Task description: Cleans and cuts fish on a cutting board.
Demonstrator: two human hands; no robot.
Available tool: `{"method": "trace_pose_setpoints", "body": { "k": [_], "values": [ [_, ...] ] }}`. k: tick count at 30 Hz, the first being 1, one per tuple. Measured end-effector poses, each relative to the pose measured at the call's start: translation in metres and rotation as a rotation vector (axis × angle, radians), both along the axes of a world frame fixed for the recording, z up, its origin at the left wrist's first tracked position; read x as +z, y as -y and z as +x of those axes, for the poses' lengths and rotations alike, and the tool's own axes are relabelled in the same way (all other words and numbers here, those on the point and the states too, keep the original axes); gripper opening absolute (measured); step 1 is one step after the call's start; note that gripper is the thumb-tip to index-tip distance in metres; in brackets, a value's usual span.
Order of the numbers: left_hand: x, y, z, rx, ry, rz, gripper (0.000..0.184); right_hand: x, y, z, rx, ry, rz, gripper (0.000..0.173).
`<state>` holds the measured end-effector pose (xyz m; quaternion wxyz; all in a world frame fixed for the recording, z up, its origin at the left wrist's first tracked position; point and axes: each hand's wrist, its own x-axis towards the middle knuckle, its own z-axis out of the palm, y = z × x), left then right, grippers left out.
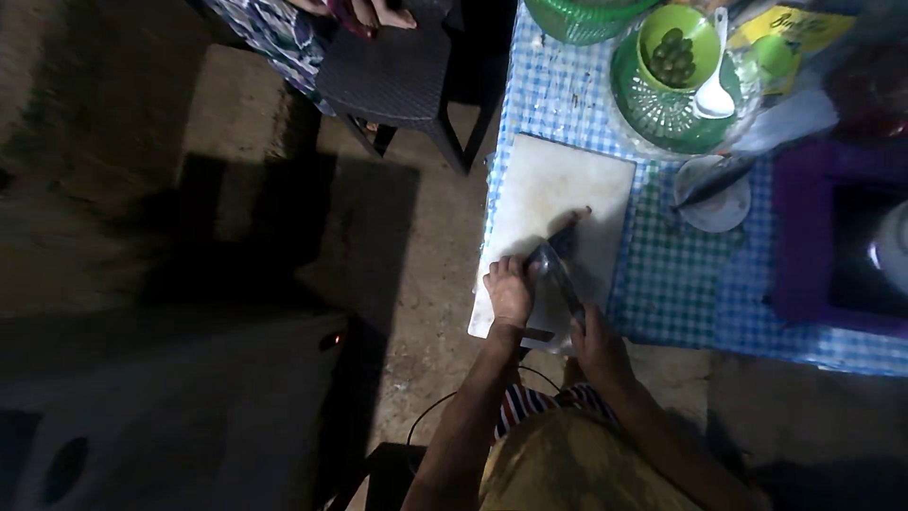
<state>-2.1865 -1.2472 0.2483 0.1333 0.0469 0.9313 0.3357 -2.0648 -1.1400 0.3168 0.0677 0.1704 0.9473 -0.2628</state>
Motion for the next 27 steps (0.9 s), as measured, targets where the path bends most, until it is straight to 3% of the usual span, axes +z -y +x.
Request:
{"method": "trace_pose_setpoints", "body": {
  "k": [8,12,16,21,25,27],
  "values": [
    [-0.021,-0.022,-0.003,0.018,-0.151,-0.071,0.031,0.012,0.003,-0.01,-0.024,0.246,-0.023,0.043],
    [-0.025,-0.025,-0.001,0.047,-0.245,-0.068,0.027,0.025,0.009,-0.042,-0.057,0.438,-0.07,0.046],
    [-0.03,-0.025,-0.001,0.057,-0.259,-0.069,0.028,0.02,0.011,-0.067,-0.062,0.446,-0.084,0.044],
    [-0.033,-0.027,-0.001,0.078,-0.318,-0.079,0.03,0.023,0.012,-0.05,-0.08,0.481,-0.117,0.045],
    [-0.02,-0.023,-0.005,0.029,-0.123,-0.102,0.03,0.017,0.015,-0.068,-0.088,0.467,-0.101,0.045],
    [0.015,-0.016,-0.025,-0.045,0.07,-0.082,0.036,0.017,0.013,-0.072,-0.084,0.49,-0.122,0.047]
  ]
}}
